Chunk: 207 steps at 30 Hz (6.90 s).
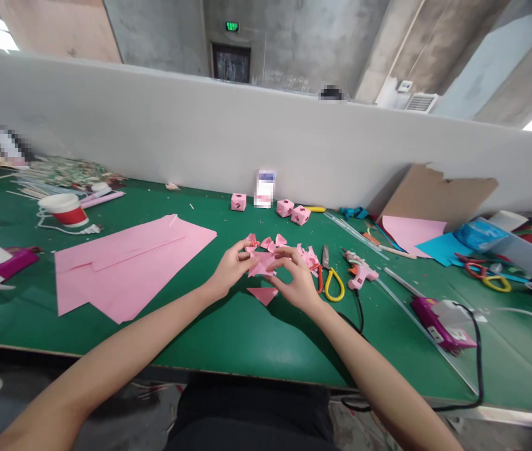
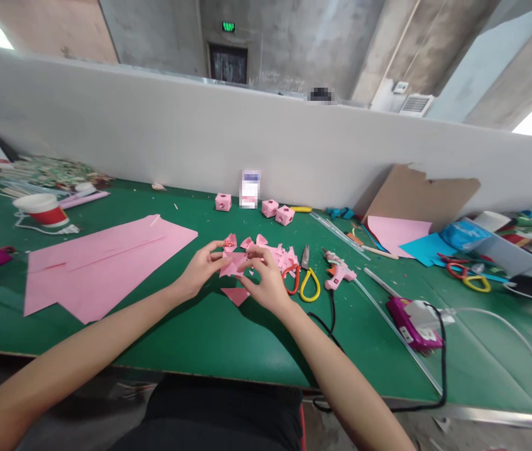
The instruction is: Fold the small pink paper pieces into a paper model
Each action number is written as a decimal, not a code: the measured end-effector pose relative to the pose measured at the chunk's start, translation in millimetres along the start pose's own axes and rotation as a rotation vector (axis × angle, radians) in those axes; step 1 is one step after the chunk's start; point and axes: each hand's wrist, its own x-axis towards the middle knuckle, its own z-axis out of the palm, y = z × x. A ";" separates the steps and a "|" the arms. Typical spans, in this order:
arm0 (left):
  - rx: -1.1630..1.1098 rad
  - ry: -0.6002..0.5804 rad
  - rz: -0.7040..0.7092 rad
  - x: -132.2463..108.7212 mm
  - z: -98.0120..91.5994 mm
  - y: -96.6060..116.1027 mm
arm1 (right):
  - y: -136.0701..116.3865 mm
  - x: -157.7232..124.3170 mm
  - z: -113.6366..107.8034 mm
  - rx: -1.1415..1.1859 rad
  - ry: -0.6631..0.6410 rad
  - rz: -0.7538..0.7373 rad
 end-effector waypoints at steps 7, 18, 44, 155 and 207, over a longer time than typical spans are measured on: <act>-0.070 -0.022 -0.014 0.3 1.7 -1.2 | 6.6 -2.2 5.6 0.162 0.005 0.122; -0.026 -0.105 -0.001 -4.0 6.2 1.7 | 8.0 -1.4 12.7 0.389 0.071 0.259; 0.183 -0.041 0.193 -3.8 1.8 -10.0 | 5.8 3.1 11.8 0.659 0.089 0.486; 0.088 -0.091 0.067 2.0 -0.8 -13.1 | 19.4 -0.3 13.5 0.455 -0.024 0.494; 0.564 -0.065 0.277 -0.7 -1.4 -16.7 | 28.4 2.6 7.6 0.085 -0.121 0.288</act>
